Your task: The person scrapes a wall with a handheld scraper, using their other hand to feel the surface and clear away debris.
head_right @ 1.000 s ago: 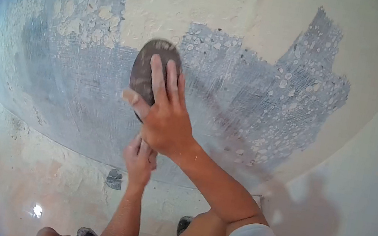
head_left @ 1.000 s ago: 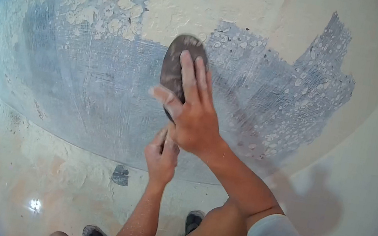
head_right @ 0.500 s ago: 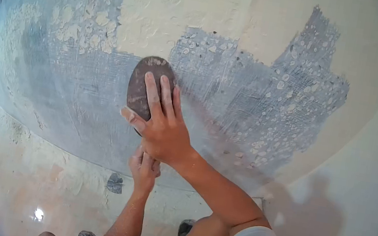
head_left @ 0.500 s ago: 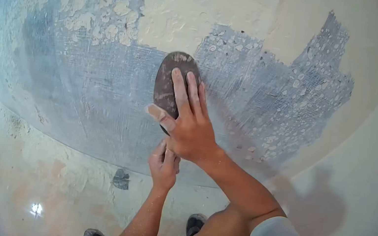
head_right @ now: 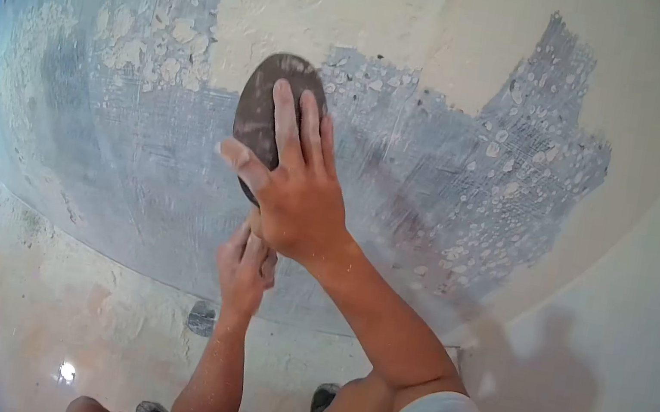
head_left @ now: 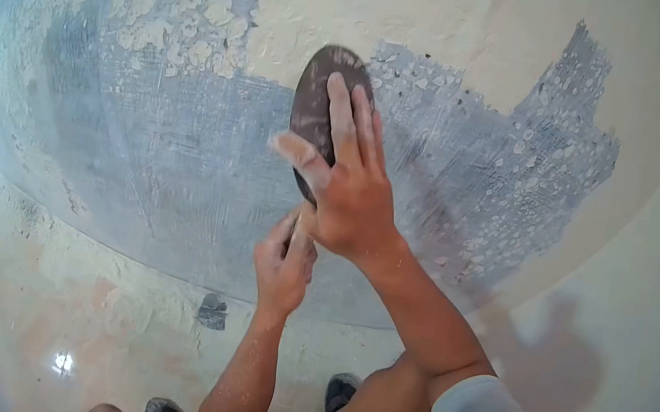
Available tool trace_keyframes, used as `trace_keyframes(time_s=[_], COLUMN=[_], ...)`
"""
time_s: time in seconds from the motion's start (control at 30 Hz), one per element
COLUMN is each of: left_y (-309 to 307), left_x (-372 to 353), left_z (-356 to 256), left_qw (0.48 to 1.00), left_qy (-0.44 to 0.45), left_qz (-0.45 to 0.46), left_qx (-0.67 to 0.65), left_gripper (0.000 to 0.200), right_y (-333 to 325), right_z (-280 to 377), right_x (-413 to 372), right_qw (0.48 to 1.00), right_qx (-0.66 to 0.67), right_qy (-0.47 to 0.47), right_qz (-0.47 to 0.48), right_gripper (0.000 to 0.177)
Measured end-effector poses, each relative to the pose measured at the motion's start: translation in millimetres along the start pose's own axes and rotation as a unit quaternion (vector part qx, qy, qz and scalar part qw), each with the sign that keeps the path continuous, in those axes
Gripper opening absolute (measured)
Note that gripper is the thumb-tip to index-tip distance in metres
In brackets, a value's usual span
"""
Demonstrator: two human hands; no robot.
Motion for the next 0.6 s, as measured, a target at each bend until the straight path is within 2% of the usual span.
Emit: trace_keyframes(time_s=[0.07, 0.13, 0.17, 0.23, 0.3, 0.33, 0.37, 0.4, 0.47, 0.6], left_y=[-3, -1, -4, 5, 5, 3, 5, 5, 4, 7], left_x=[4, -6, -19, -18, -11, -3, 9, 8, 5, -22], left_z=[-2, 2, 24, 17, 11, 6, -4, -5, -1, 30], left_qw=[0.999, 1.000, 0.999, 0.998, 0.999, 0.999, 0.998, 0.999, 0.999, 0.996], left_qy=[-0.005, 0.009, 0.001, 0.000, 0.006, 0.010, 0.051, 0.047, -0.006, 0.006], left_qz=[-0.011, -0.002, -0.015, -0.026, -0.021, -0.020, 0.028, 0.027, -0.011, -0.029], left_qx=[-0.042, -0.013, -0.037, -0.066, -0.048, -0.026, -0.002, 0.000, -0.031, -0.084], left_gripper=[0.029, 0.031, 0.031, 0.032, 0.032, 0.032, 0.034, 0.034, 0.035, 0.033], right_y=[0, 11, 17, 13, 8, 2, -2, -4, -1, 14], right_z=[2, 4, 3, 9, 5, 0, -2, -3, -1, -3], right_x=[5, -9, -18, -14, -9, -3, 5, 9, 5, -16], right_qw=[0.999, 0.999, 0.999, 0.997, 0.999, 0.999, 0.999, 0.999, 0.999, 0.999], right_qx=[-0.024, -0.029, -0.037, -0.058, -0.033, -0.022, -0.018, -0.013, -0.008, -0.040], right_qy=[0.011, -0.005, -0.018, -0.037, -0.025, -0.015, -0.008, -0.001, 0.007, -0.027], right_qz=[-0.021, -0.025, -0.022, -0.034, -0.020, -0.020, -0.027, -0.034, -0.031, -0.015], right_gripper=[0.050, 0.042, 0.038, 0.032, 0.036, 0.041, 0.050, 0.058, 0.059, 0.052])
Point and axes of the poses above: each hand's wrist, its own x-axis towards the middle knuckle, its own y-axis out of the palm, z = x × y, the point moved 8 cm from there along x, towards the middle knuckle, and after that the axes turned 13 degrees about y, right-handed, at the moved point
